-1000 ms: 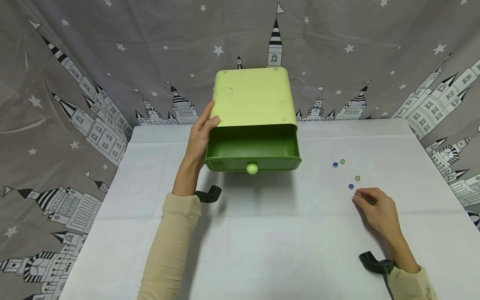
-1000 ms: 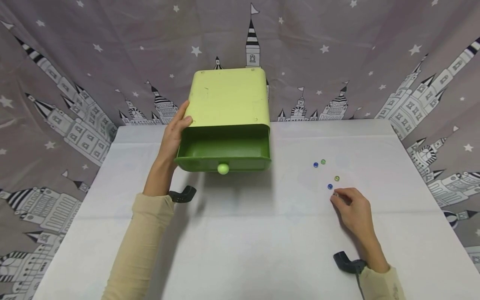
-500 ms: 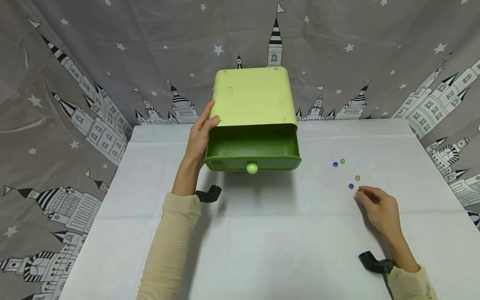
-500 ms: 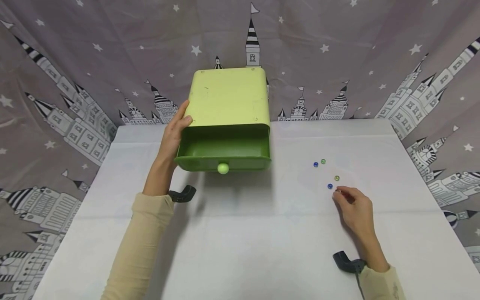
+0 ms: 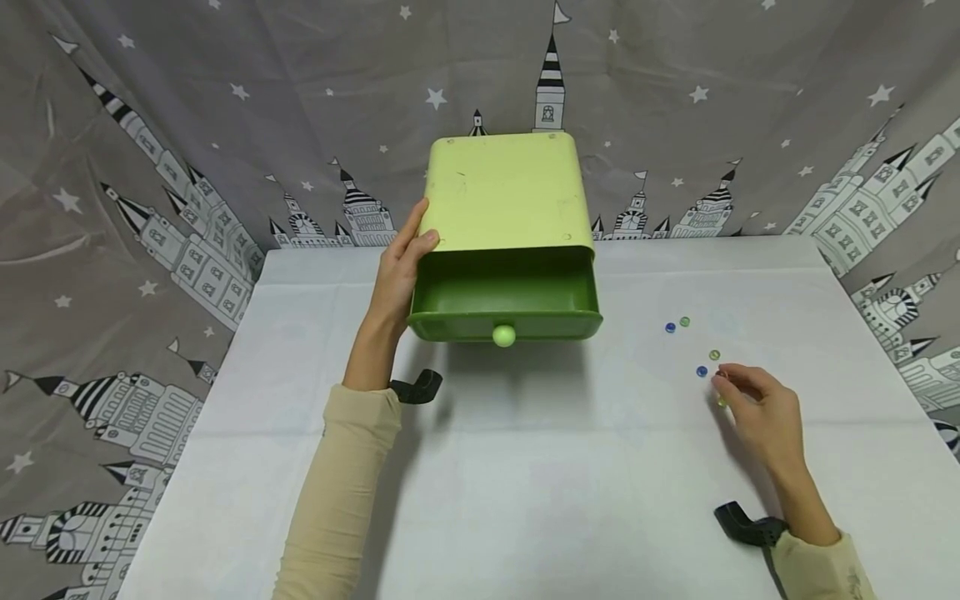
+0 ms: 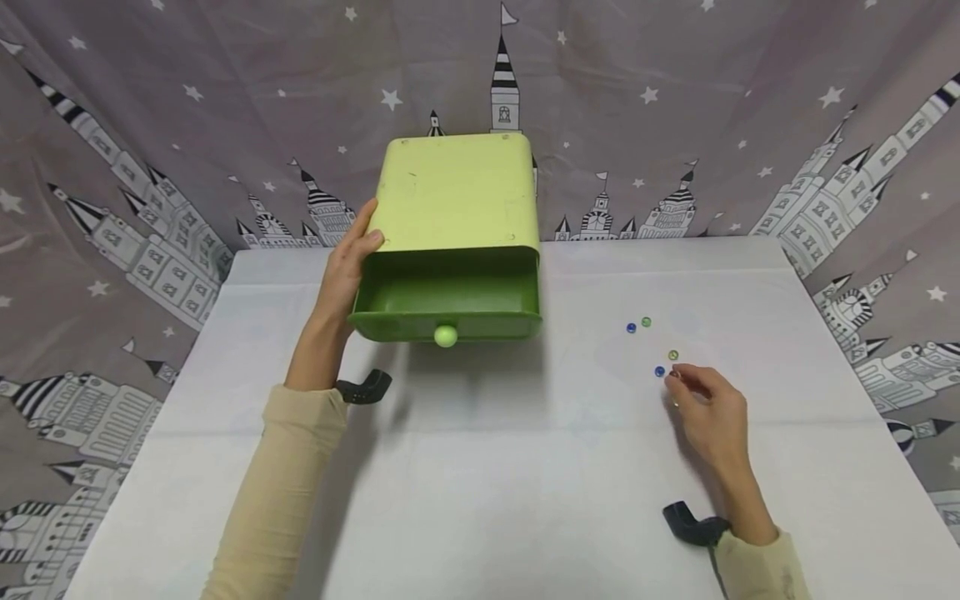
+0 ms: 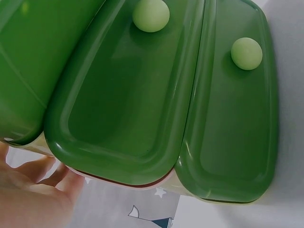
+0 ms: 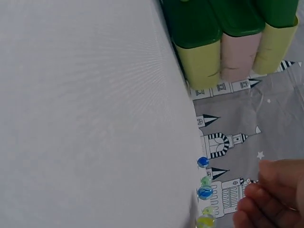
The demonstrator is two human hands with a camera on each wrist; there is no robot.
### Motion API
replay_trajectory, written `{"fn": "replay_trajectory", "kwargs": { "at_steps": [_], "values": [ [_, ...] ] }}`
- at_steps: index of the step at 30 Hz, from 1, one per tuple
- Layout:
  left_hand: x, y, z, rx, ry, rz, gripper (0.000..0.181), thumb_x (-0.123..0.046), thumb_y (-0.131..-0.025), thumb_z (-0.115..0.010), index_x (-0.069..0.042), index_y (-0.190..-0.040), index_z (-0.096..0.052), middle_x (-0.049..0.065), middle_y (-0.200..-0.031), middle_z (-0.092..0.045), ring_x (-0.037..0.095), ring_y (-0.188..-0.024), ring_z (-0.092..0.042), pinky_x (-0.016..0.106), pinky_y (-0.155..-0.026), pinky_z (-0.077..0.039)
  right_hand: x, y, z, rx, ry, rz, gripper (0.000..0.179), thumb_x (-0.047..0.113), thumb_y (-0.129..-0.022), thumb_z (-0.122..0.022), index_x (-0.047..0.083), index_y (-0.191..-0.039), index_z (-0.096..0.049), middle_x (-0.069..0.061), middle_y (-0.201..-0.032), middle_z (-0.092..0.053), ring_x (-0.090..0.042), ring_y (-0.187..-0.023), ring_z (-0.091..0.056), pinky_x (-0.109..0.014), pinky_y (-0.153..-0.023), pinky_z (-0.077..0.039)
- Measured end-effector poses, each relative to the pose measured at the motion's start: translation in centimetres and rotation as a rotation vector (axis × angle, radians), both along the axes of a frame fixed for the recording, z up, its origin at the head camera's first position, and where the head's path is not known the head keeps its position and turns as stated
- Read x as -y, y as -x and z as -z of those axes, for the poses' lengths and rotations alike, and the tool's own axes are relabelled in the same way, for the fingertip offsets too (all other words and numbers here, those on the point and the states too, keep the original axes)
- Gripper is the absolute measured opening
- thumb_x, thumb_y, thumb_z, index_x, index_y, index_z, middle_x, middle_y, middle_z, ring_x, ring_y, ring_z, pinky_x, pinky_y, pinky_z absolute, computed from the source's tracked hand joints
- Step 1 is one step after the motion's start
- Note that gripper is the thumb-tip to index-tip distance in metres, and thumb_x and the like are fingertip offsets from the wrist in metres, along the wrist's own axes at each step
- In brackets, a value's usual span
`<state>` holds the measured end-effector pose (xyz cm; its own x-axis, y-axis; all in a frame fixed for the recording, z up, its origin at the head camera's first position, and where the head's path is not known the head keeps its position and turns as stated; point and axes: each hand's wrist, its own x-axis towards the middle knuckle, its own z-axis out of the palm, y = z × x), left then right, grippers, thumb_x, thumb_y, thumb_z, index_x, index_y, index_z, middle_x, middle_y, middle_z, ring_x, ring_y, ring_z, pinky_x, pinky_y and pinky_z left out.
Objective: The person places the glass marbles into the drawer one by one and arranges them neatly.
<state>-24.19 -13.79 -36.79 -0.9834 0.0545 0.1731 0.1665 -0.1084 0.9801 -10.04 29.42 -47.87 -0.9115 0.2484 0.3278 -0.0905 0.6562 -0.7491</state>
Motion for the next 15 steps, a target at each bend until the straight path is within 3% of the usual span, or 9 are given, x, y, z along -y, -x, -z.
{"fn": "replay_trajectory", "kwargs": {
  "at_steps": [8, 15],
  "values": [
    [0.0, -0.1, 0.0, 0.005, 0.001, 0.006, 0.062, -0.023, -0.098, -0.057, -0.022, -0.156, -0.034, -0.002, -0.16, -0.027, 0.009, -0.143, -0.027, 0.028, -0.113, -0.028, 1.3, 0.8, -2.5, -0.112, 0.126, -0.083, 0.016, -0.009, -0.085, -0.071, -0.01, -0.1, -0.071, -0.011, -0.098, -0.071, 0.006, -0.088, -0.061, -0.01, -0.084, -0.045],
    [0.0, -0.2, -0.1, 0.009, -0.007, 0.005, 0.062, -0.022, -0.098, -0.056, -0.022, -0.156, -0.034, -0.002, -0.16, -0.027, 0.009, -0.142, -0.028, 0.028, -0.112, -0.028, 2.3, 1.5, -5.1, -0.175, 0.17, -0.158, 0.017, -0.013, -0.082, -0.072, -0.009, -0.098, -0.072, -0.008, -0.094, -0.071, 0.0, -0.088, -0.064, -0.011, -0.081, -0.048]
  ]
}}
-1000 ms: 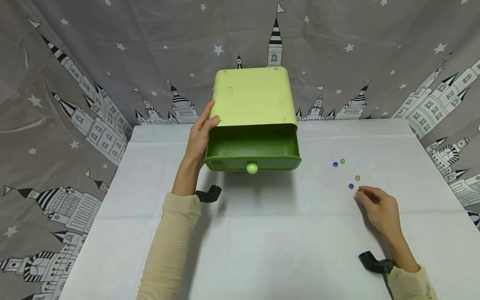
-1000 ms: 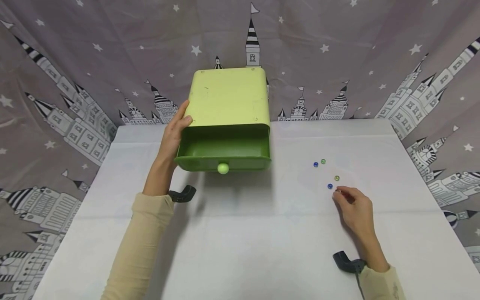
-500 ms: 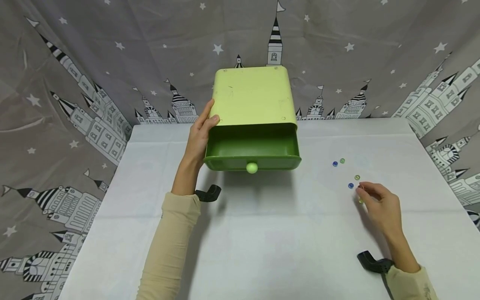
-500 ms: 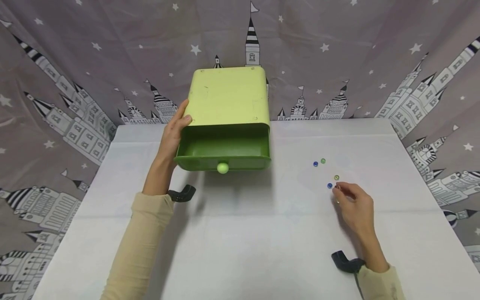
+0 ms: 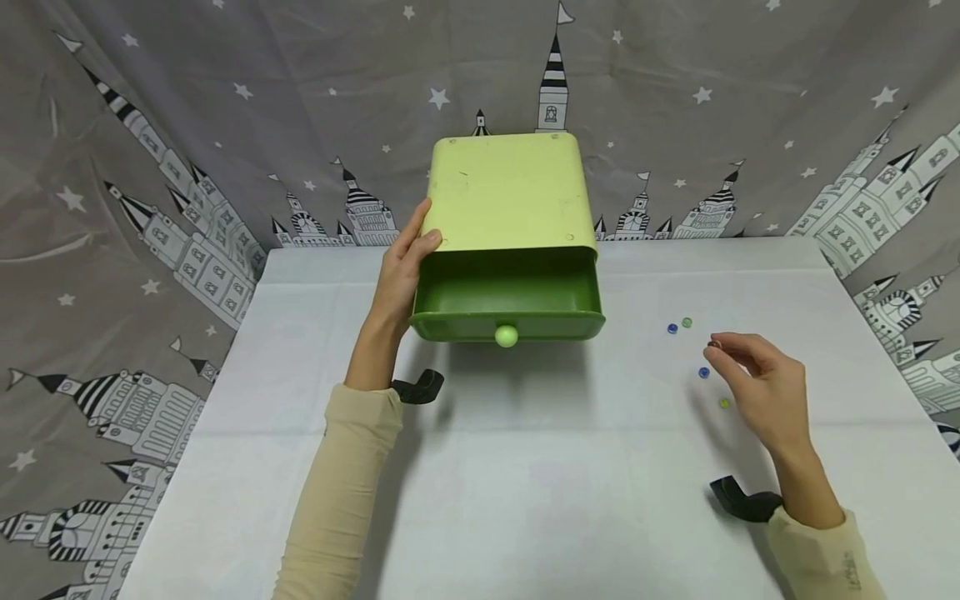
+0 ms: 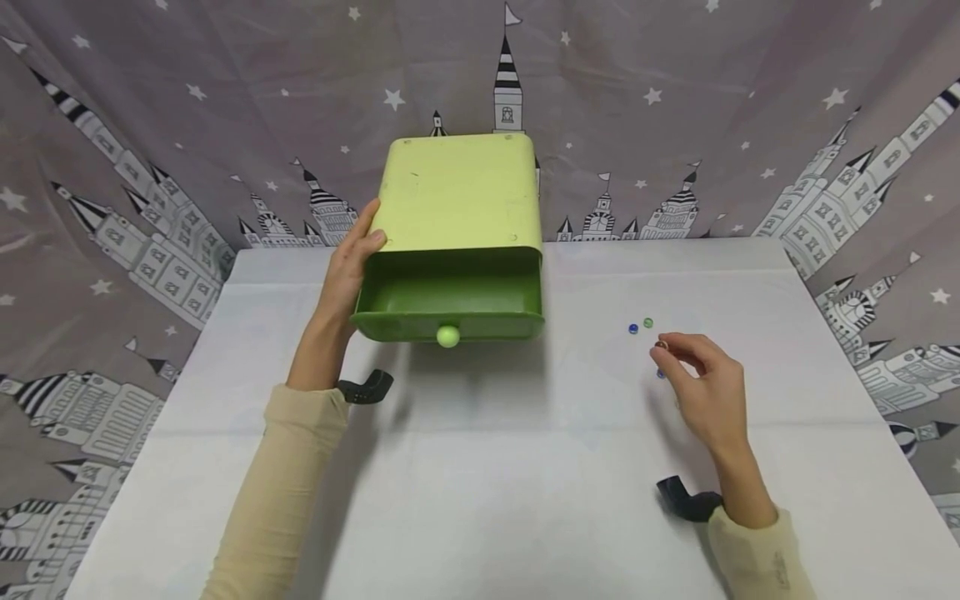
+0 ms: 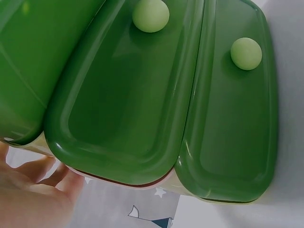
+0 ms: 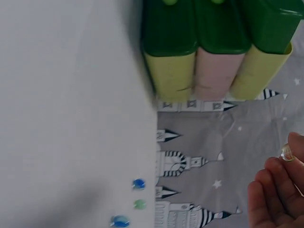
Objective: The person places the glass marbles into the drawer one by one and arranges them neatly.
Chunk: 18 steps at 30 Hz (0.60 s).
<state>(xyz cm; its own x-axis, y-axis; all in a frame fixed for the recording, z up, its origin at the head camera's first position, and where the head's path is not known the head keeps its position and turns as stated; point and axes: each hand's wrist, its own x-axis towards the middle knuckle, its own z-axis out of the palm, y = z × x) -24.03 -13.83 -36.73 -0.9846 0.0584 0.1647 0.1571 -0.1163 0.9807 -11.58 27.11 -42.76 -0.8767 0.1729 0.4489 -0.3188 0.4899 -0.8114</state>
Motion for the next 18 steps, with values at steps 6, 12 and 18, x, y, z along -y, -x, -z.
{"fn": "replay_trajectory", "kwargs": {
  "at_steps": [6, 12, 18],
  "values": [
    [-0.1, 0.0, 0.0, -0.001, 0.003, -0.004, 0.062, -0.022, -0.098, -0.057, -0.022, -0.156, -0.035, -0.002, -0.159, -0.028, 0.009, -0.142, -0.028, 0.027, -0.112, -0.028, 1.4, 0.1, -1.9, 0.006, 0.047, -0.076, 0.017, -0.011, -0.084, -0.071, -0.01, -0.101, -0.071, -0.003, -0.097, -0.07, -0.007, -0.089, -0.065, -0.013, -0.08, -0.05],
    [0.0, 0.1, 0.1, 0.001, 0.011, -0.008, 0.061, -0.023, -0.098, -0.057, -0.023, -0.155, -0.035, -0.002, -0.159, -0.029, 0.009, -0.142, -0.028, 0.028, -0.112, -0.028, 3.2, 0.6, -3.1, -0.054, 0.115, -0.208, 0.02, -0.017, -0.082, -0.068, -0.014, -0.102, -0.069, -0.01, -0.098, -0.069, -0.013, -0.091, -0.063, -0.016, -0.082, -0.05],
    [0.0, 0.1, 0.1, 0.005, 0.01, -0.009, 0.061, -0.024, -0.098, -0.057, -0.023, -0.155, -0.036, -0.003, -0.159, -0.029, 0.008, -0.142, -0.028, 0.028, -0.112, -0.028, 5.0, 1.2, -4.0, -0.128, 0.205, -0.333, 0.022, -0.022, -0.08, -0.066, -0.017, -0.101, -0.067, -0.009, -0.097, -0.067, -0.016, -0.092, -0.062, -0.02, -0.087, -0.05]
  ]
}}
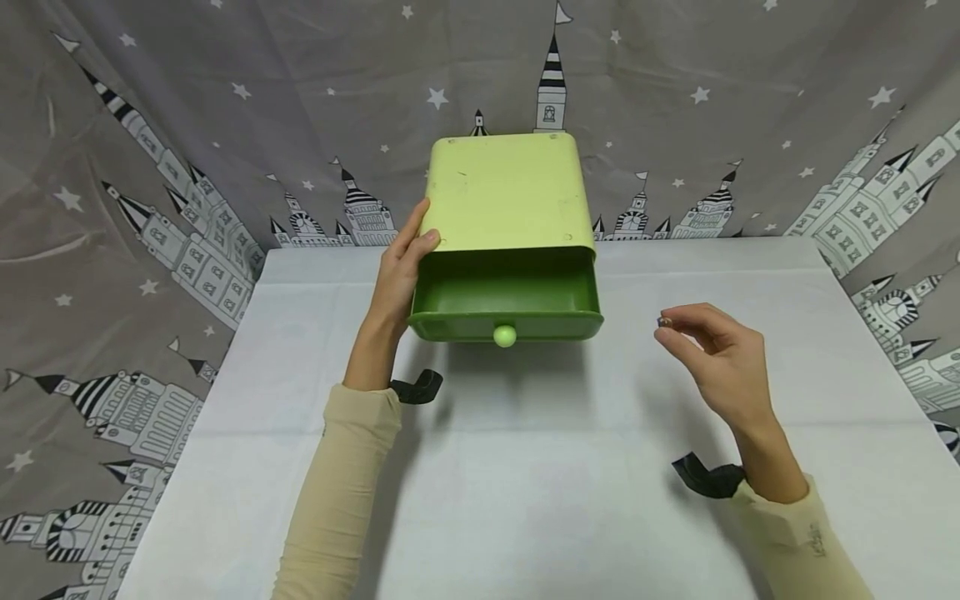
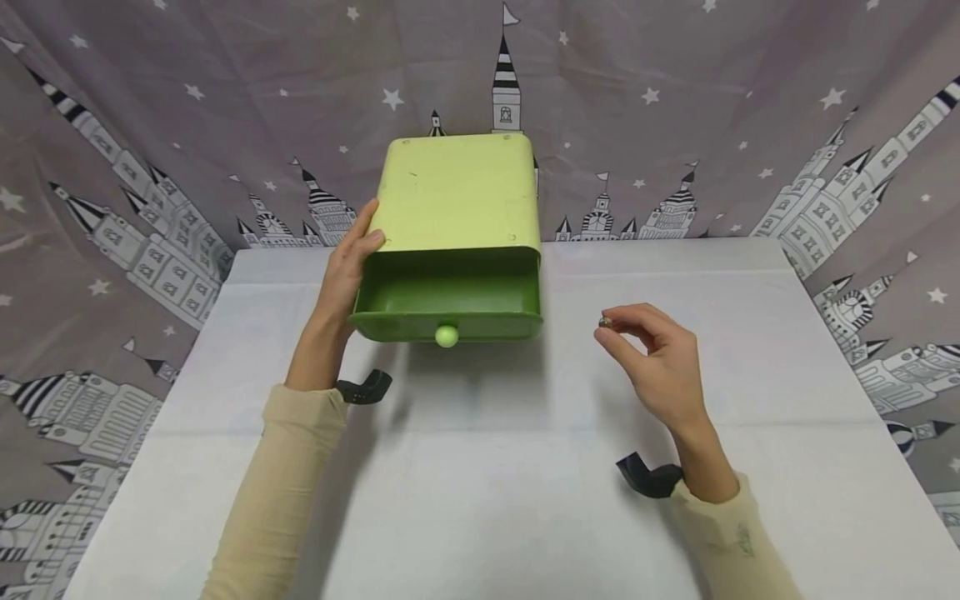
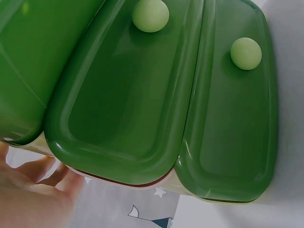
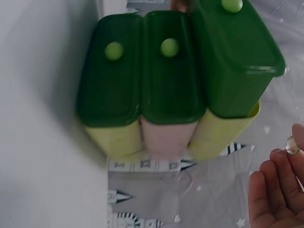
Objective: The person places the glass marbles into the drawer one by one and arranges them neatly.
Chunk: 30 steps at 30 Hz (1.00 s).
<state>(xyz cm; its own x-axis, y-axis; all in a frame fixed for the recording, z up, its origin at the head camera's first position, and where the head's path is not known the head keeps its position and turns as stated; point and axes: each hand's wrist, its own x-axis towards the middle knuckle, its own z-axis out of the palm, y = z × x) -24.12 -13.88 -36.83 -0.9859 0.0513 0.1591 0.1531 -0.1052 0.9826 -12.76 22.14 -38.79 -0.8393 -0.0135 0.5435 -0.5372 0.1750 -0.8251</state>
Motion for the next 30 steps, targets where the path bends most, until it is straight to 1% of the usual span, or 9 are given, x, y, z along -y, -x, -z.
{"fn": "replay_trajectory", "kwargs": {
  "at_steps": [5, 10, 13, 18, 23, 27, 30],
  "values": [
    [0.1, 0.0, 0.1, -0.001, 0.003, 0.003, 0.061, -0.024, -0.099, -0.057, -0.022, -0.155, -0.035, -0.002, -0.159, -0.029, 0.009, -0.142, -0.028, 0.028, -0.112, -0.028, 1.5, 0.5, -1.0, -0.029, 0.04, -0.059, 0.021, -0.022, -0.08, -0.065, -0.017, -0.1, -0.067, -0.01, -0.096, -0.066, -0.018, -0.091, -0.061, -0.021, -0.086, -0.05],
    [0.0, -0.1, 0.1, 0.0, -0.003, 0.005, 0.061, -0.024, -0.098, -0.057, -0.022, -0.156, -0.035, -0.001, -0.159, -0.029, 0.009, -0.142, -0.028, 0.027, -0.112, -0.028, 3.0, 0.8, -1.9, -0.036, 0.039, -0.087, 0.019, -0.02, -0.081, -0.066, -0.015, -0.1, -0.068, -0.009, -0.096, -0.067, -0.019, -0.091, -0.062, -0.023, -0.085, -0.051],
    [0.0, -0.1, 0.1, -0.004, -0.008, 0.006, 0.061, -0.023, -0.098, -0.057, -0.022, -0.155, -0.035, -0.001, -0.159, -0.029, 0.009, -0.142, -0.028, 0.027, -0.112, -0.028, 3.7, 0.9, -2.2, -0.049, 0.04, -0.106, 0.02, -0.02, -0.081, -0.066, -0.015, -0.1, -0.067, -0.01, -0.096, -0.066, -0.019, -0.091, -0.062, -0.023, -0.087, -0.051],
    [0.0, 0.1, 0.1, -0.015, 0.002, 0.003, 0.061, -0.024, -0.098, -0.057, -0.022, -0.155, -0.036, -0.002, -0.159, -0.029, 0.008, -0.142, -0.028, 0.026, -0.112, -0.027, 4.8, 1.1, -2.9, -0.068, 0.051, -0.117, 0.018, -0.021, -0.081, -0.066, -0.015, -0.098, -0.068, -0.015, -0.094, -0.066, -0.02, -0.091, -0.061, -0.026, -0.087, -0.051],
    [0.0, 0.0, 0.0, -0.009, 0.006, -0.003, 0.061, -0.024, -0.098, -0.057, -0.022, -0.155, -0.036, -0.002, -0.159, -0.029, 0.008, -0.142, -0.028, 0.027, -0.112, -0.027, 5.9, 1.5, -3.8, -0.09, 0.055, -0.135, 0.018, -0.02, -0.081, -0.066, -0.015, -0.098, -0.068, -0.015, -0.093, -0.066, -0.021, -0.089, -0.061, -0.027, -0.086, -0.051],
    [-0.1, 0.1, 0.1, -0.01, -0.002, -0.003, 0.061, -0.024, -0.098, -0.057, -0.022, -0.155, -0.036, -0.002, -0.159, -0.029, 0.008, -0.142, -0.028, 0.026, -0.112, -0.027, 6.9, 1.9, -4.5, -0.105, 0.044, -0.153, 0.018, -0.02, -0.081, -0.067, -0.014, -0.098, -0.068, -0.015, -0.093, -0.066, -0.021, -0.089, -0.061, -0.028, -0.086, -0.052],
    [-0.1, 0.1, 0.1, -0.012, -0.005, -0.001, 0.061, -0.024, -0.098, -0.057, -0.022, -0.155, -0.036, -0.002, -0.159, -0.029, 0.008, -0.142, -0.028, 0.026, -0.112, -0.027, 7.5, 2.1, -4.8, -0.103, 0.024, -0.154, 0.017, -0.018, -0.081, -0.067, -0.013, -0.098, -0.068, -0.013, -0.092, -0.066, -0.02, -0.089, -0.06, -0.028, -0.086, -0.051]
  ]
}}
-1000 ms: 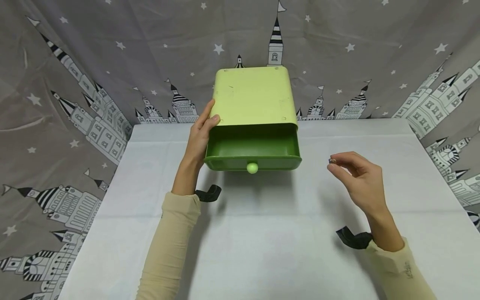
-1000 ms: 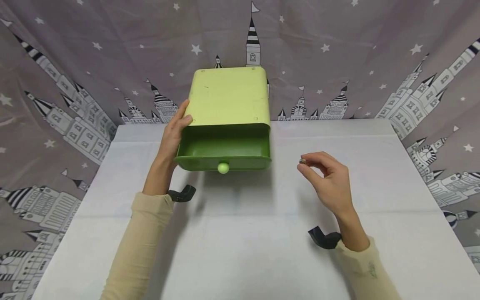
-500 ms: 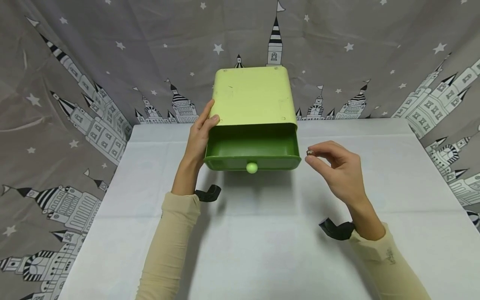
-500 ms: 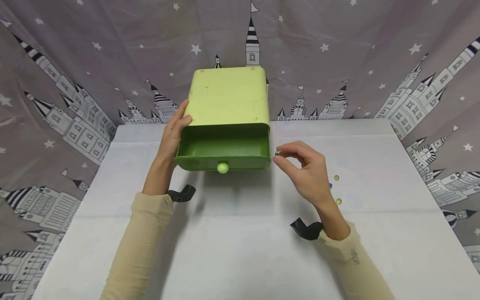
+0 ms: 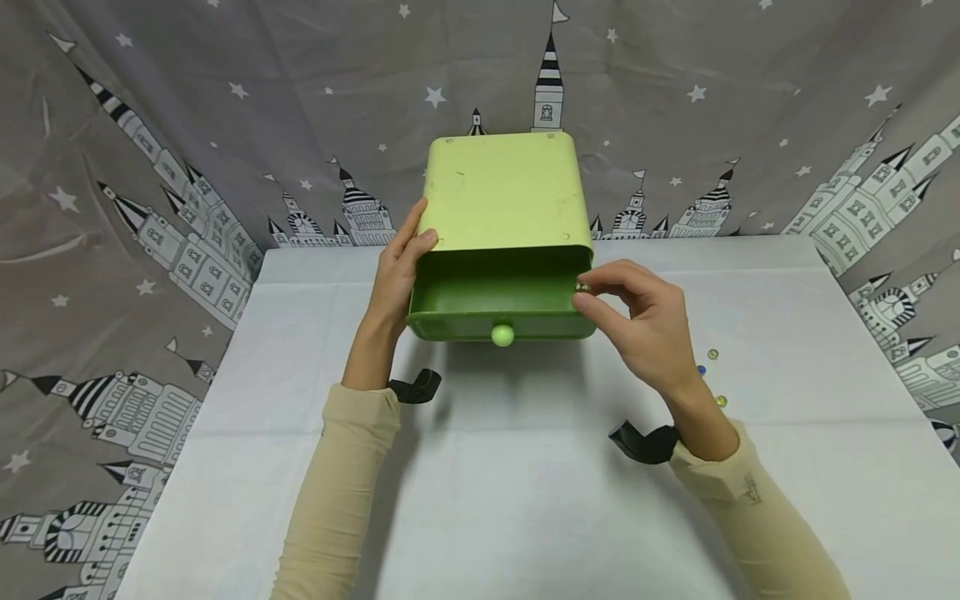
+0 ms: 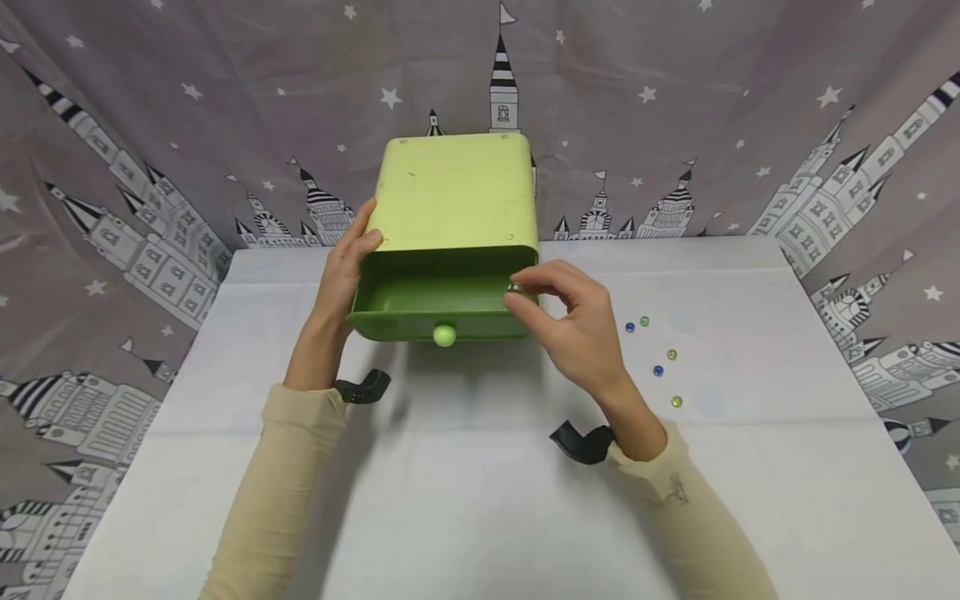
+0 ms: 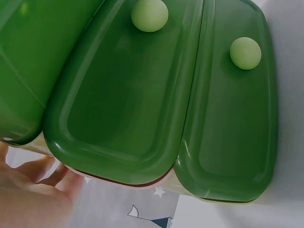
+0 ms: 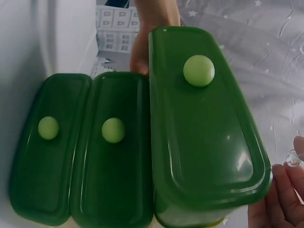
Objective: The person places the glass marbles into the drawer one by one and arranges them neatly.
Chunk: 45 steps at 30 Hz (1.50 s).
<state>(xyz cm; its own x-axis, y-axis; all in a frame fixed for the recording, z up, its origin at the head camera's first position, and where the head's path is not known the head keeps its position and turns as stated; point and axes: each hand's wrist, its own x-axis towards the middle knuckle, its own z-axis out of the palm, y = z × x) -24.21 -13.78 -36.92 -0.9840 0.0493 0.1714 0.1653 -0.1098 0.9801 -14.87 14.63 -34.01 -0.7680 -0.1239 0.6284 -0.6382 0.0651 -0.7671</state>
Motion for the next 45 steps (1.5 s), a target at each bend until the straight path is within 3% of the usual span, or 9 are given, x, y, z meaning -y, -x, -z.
{"fn": "replay_trajectory", "kwargs": {
  "at_steps": [9, 22, 28, 45],
  "values": [
    [0.1, 0.0, 0.0, -0.004, -0.001, 0.003, 0.06, -0.024, -0.098, -0.057, -0.022, -0.155, -0.036, -0.002, -0.159, -0.029, 0.008, -0.142, -0.028, 0.026, -0.112, -0.027, 0.8, 0.8, -0.5, 0.018, -0.048, 0.002, 0.017, -0.015, -0.082, -0.069, -0.01, -0.098, -0.07, -0.014, -0.093, -0.066, -0.019, -0.088, -0.06, -0.03, -0.087, -0.05],
    [0.2, -0.1, -0.1, -0.012, 0.021, -0.002, 0.06, -0.025, -0.098, -0.057, -0.022, -0.155, -0.036, -0.003, -0.159, -0.028, 0.008, -0.143, -0.026, 0.025, -0.113, -0.026, 2.0, 1.2, -1.0, 0.043, -0.138, 0.043, 0.016, -0.006, -0.082, -0.075, -0.004, -0.098, -0.072, -0.008, -0.093, -0.069, -0.015, -0.085, -0.062, -0.034, -0.078, -0.048],
    [0.1, -0.1, 0.0, -0.011, 0.013, 0.0, 0.06, -0.025, -0.098, -0.057, -0.023, -0.155, -0.036, -0.003, -0.159, -0.028, 0.007, -0.143, -0.026, 0.026, -0.113, -0.026, 2.3, 1.4, -1.2, 0.037, -0.143, 0.045, 0.017, -0.005, -0.082, -0.075, -0.004, -0.099, -0.072, -0.008, -0.093, -0.07, -0.016, -0.085, -0.062, -0.028, -0.075, -0.048],
    [0.1, 0.0, 0.2, -0.017, -0.01, 0.009, 0.06, -0.024, -0.098, -0.056, -0.021, -0.155, -0.036, -0.002, -0.159, -0.029, 0.008, -0.142, -0.027, 0.026, -0.113, -0.027, 2.6, 1.7, -1.0, 0.077, -0.131, 0.076, 0.024, -0.007, -0.083, -0.074, -0.006, -0.107, -0.072, -0.012, -0.103, -0.071, -0.018, -0.098, -0.064, -0.029, -0.085, -0.05]
  ]
}}
